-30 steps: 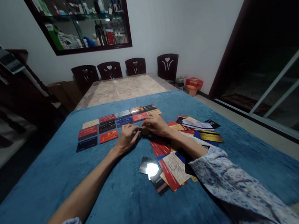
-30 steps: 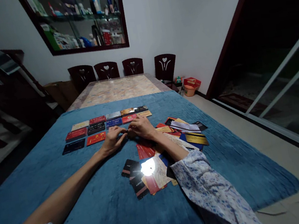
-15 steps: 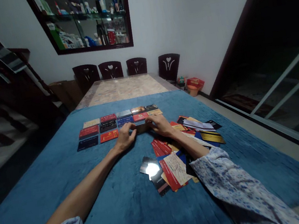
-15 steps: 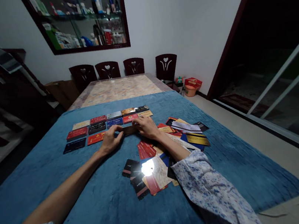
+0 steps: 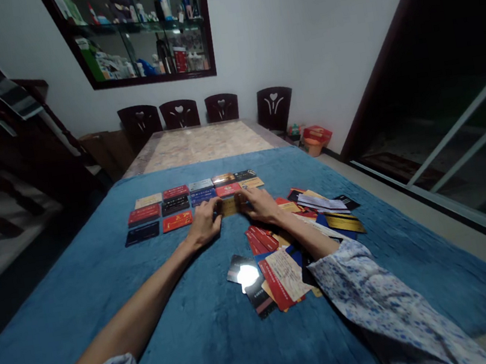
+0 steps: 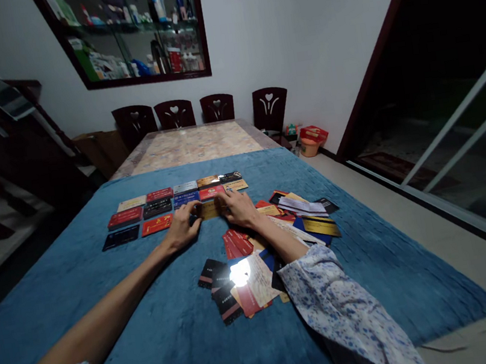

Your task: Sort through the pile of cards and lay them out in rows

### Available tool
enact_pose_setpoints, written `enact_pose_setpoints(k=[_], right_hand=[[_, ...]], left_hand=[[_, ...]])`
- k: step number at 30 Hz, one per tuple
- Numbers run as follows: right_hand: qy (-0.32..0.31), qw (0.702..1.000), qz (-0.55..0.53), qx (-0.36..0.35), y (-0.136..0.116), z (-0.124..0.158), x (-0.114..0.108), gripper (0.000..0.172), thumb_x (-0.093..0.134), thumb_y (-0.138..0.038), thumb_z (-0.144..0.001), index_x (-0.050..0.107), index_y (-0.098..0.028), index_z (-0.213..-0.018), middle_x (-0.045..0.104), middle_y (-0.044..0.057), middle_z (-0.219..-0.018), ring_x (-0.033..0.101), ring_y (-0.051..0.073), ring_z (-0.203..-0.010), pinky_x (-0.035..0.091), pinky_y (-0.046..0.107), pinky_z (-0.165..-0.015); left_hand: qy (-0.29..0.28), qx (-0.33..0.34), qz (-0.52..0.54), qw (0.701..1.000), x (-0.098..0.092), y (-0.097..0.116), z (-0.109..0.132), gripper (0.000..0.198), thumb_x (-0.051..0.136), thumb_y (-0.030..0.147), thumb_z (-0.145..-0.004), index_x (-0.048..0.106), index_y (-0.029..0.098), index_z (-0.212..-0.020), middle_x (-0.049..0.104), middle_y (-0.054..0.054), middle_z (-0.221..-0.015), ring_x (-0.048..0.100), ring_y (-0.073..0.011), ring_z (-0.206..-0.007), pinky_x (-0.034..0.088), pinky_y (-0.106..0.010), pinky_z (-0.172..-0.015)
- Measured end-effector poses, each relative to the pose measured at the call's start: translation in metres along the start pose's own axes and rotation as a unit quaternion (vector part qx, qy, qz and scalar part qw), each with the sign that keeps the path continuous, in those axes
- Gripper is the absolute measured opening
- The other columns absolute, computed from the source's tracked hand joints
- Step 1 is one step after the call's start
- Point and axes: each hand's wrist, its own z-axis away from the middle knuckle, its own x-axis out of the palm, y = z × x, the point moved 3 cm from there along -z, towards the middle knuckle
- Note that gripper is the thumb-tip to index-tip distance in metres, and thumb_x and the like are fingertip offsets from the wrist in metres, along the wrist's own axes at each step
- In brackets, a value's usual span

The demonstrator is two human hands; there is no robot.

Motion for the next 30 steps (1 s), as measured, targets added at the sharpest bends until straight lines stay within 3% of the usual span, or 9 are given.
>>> enact_pose_setpoints(k=[21, 30], right_hand=[[-0.031, 0.999, 0.003, 0.010, 0.0068, -0.0034, 0.0077, 0.062, 0.071, -0.029, -0.085, 0.054, -0.022, -0.144, 0.061, 0.015, -0.125, 0.054, 0.031, -0.121, 0.047, 0.042, -0.091], [-0.076, 0.997, -0.003, 0.000, 0.0061, -0.0040, 0.0011, 0.062, 0.070, -0.029, -0.086, 0.051, -0.020, -0.145, 0.058, 0.016, -0.132, 0.052, 0.031, -0.125, 0.046, 0.043, -0.094]], left_hand=[[-0.021, -0.007, -0.005, 1.000, 0.0067, -0.0089, -0.0007, 0.052, 0.069, 0.021, -0.079, 0.057, 0.017, -0.130, 0.069, -0.009, -0.106, 0.064, -0.0262, -0.098, 0.049, -0.042, -0.090], [-0.056, -0.040, -0.025, 0.997, 0.0062, -0.0066, -0.0015, 0.055, 0.068, 0.023, -0.081, 0.055, 0.016, -0.134, 0.069, -0.012, -0.116, 0.062, -0.0278, -0.106, 0.048, -0.044, -0.097]])
